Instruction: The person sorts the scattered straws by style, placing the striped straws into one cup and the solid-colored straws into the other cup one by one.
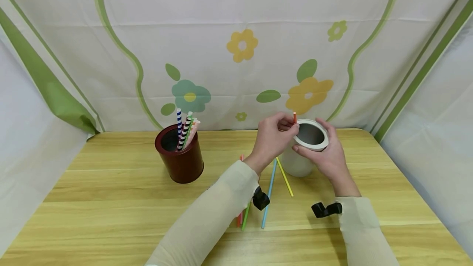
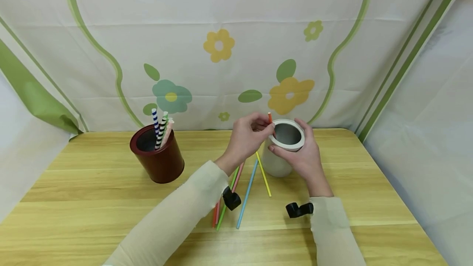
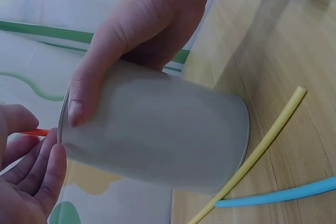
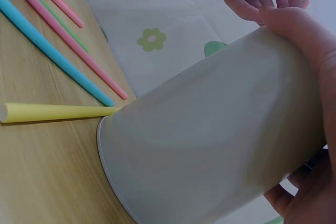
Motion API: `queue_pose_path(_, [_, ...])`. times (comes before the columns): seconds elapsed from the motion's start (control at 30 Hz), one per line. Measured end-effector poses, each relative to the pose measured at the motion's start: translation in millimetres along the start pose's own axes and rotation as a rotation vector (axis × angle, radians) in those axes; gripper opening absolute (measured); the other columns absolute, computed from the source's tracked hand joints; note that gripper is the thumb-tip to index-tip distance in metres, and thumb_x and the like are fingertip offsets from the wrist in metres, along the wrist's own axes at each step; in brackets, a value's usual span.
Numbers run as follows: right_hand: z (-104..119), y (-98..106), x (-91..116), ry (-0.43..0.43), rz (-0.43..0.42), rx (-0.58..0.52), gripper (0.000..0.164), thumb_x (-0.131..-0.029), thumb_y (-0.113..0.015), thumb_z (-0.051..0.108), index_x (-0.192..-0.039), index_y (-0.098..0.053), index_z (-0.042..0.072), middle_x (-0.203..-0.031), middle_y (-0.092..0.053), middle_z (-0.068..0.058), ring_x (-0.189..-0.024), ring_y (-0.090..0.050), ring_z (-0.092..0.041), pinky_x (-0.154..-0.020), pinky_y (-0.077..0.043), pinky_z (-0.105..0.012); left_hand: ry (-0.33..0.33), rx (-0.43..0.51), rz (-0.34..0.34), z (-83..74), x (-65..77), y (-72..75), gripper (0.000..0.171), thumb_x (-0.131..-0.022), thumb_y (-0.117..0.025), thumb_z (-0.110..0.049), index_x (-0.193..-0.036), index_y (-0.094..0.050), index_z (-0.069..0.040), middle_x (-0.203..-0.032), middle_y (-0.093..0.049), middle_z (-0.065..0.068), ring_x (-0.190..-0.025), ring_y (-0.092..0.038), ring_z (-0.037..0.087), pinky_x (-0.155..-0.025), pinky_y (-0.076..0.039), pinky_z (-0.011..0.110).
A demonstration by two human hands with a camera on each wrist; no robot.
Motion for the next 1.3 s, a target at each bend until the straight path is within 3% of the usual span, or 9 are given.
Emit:
queue_pose_path(0.43, [0.1,-0.9,-0.4,0.013,-0.001,0.01,0.107,-0.08,-0.096,0.022,-0.167,-0.034,0.021,-0.157,-0.05,-0.011,-0.13,-0.051,-0.021,-0.099,-0.038,-0.021,0.065,0.028,-0.007,0.3,2.3,2.4,0.013,-0.099,-0.077,-0.012,-0.111,-0.077,-0.008,-0.105,-0.079,0.006,-0.088,-0.07,0.003,-0.083,-0.059,0.018])
queue_pose_path(0.6, [1.0,-0.6,0.3,0.016,0.0,-0.001,0.107,-0.081,-0.096,0.021,-0.167,-0.034,0.022,-0.156,-0.051,-0.011,-0.127,-0.051,-0.018,-0.097,-0.039,-0.019,0.087,0.077,-0.003,-1.8,3.7,5.7,0.017,-0.097,-0.077,-0.008,-0.113,-0.077,-0.007,-0.107,-0.079,0.008,-0.091,-0.073,0.007,-0.084,-0.059,0.019])
queue_pose_path(0.9, [0.2,-1.1,0.1,0.02,-0.008,0.0,0.106,-0.08,-0.097,0.021,-0.166,-0.035,0.021,-0.154,-0.053,-0.011,-0.129,-0.051,-0.016,-0.1,-0.039,-0.02,0.165,0.14,-0.018,-2.1,8.5,28.7,0.015,-0.097,-0.076,-0.008,-0.112,-0.077,-0.009,-0.107,-0.077,0.007,-0.092,-0.075,0.019,-0.083,-0.064,0.029])
queue_pose_path(1.0, [0.8,-0.6,0.0,0.024,-0.009,0.008,0.107,-0.08,-0.097,0.022,-0.167,-0.035,0.021,-0.154,-0.053,-0.012,-0.13,-0.051,-0.02,-0.1,-0.039,-0.021,0.204,0.148,-0.029,4.0,11.0,38.2,0.011,-0.099,-0.077,-0.011,-0.109,-0.076,-0.007,-0.103,-0.077,0.009,-0.088,-0.076,0.021,-0.078,-0.065,0.031])
queue_pose_path(1.17, [0.4,-0.5,-0.2,0.025,-0.005,-0.009,0.107,-0.079,-0.097,0.02,-0.166,-0.035,0.021,-0.154,-0.052,-0.011,-0.131,-0.05,-0.019,-0.1,-0.039,-0.02,0.287,0.134,-0.033,21.3,16.1,48.5,0.017,-0.1,-0.08,-0.023,-0.108,-0.077,-0.008,-0.099,-0.076,0.007,-0.081,-0.076,0.014,-0.079,-0.065,0.031])
queue_pose_path(1.3, [0.1,-1.8,-0.6,0.025,0.001,-0.027,0.107,-0.079,-0.097,0.018,-0.166,-0.035,0.02,-0.154,-0.052,-0.011,-0.131,-0.05,-0.019,-0.101,-0.039,-0.02,0.335,0.147,-0.046,32.8,23.8,57.3,0.018,-0.1,-0.08,-0.022,-0.11,-0.077,-0.007,-0.103,-0.078,0.009,-0.091,-0.079,0.026,-0.087,-0.066,0.04])
Point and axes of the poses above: each hand's wrist, its own x-axis away from the middle knuckle, its own y-axis out of the back of the hand, z = x × y, the point moved 4 cm from there along -x, towards the middle knuckle
